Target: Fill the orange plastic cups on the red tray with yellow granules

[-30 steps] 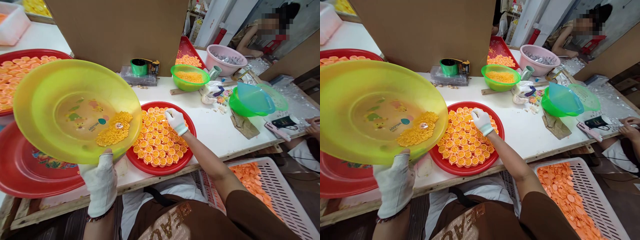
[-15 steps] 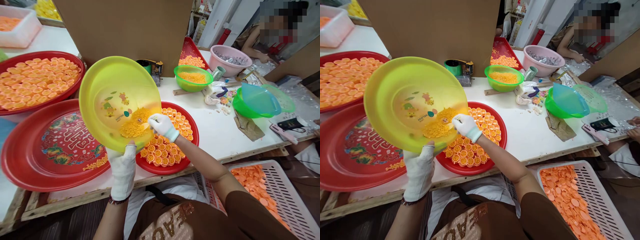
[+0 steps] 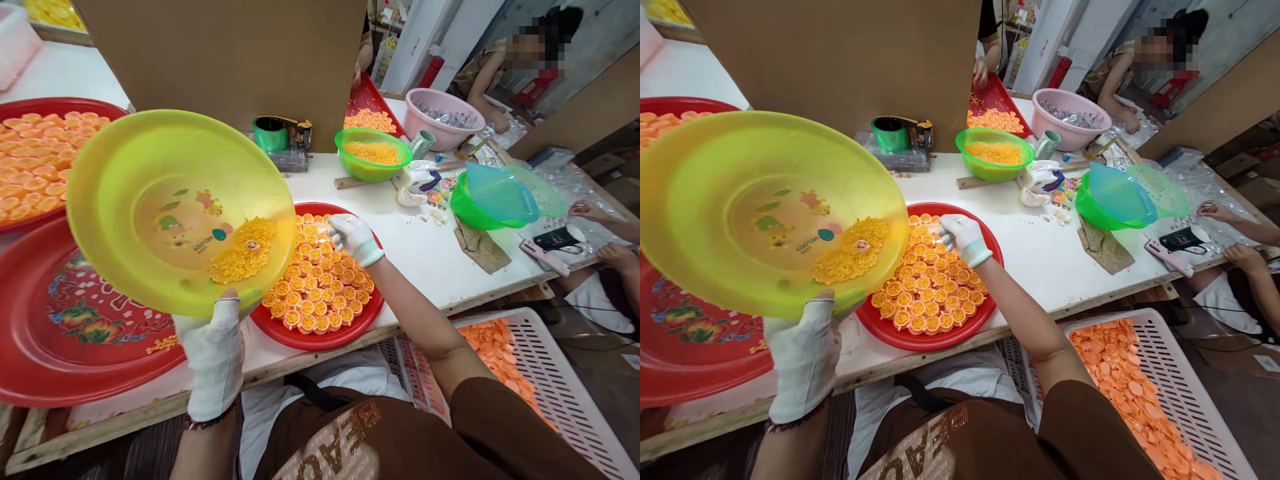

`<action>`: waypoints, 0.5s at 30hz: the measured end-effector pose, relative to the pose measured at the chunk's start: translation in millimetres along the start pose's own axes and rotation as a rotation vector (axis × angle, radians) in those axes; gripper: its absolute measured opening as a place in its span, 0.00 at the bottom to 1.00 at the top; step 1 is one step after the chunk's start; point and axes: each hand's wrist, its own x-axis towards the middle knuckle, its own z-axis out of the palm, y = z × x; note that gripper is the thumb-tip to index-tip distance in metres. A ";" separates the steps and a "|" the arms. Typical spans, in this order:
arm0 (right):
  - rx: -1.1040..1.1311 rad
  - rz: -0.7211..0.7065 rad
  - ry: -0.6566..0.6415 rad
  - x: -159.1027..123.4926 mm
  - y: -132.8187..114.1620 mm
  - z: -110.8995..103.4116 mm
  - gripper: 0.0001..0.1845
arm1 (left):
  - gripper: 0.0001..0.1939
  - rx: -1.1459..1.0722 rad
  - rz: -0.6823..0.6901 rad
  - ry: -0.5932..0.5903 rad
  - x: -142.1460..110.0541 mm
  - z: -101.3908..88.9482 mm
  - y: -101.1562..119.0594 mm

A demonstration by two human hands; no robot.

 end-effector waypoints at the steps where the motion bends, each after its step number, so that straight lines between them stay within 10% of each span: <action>1: -0.039 -0.029 0.048 2.1 1.8 -8.4 0.13 | 0.31 0.003 -0.006 0.027 1.1 -1.5 1.4; 11: -0.895 -0.587 0.133 2.6 26.1 -25.2 0.10 | 0.31 0.009 0.019 0.032 1.7 2.3 7.8; 15: -0.826 -0.675 0.148 -13.7 11.4 -11.9 0.11 | 0.31 -0.004 0.021 -0.002 -2.6 8.7 6.6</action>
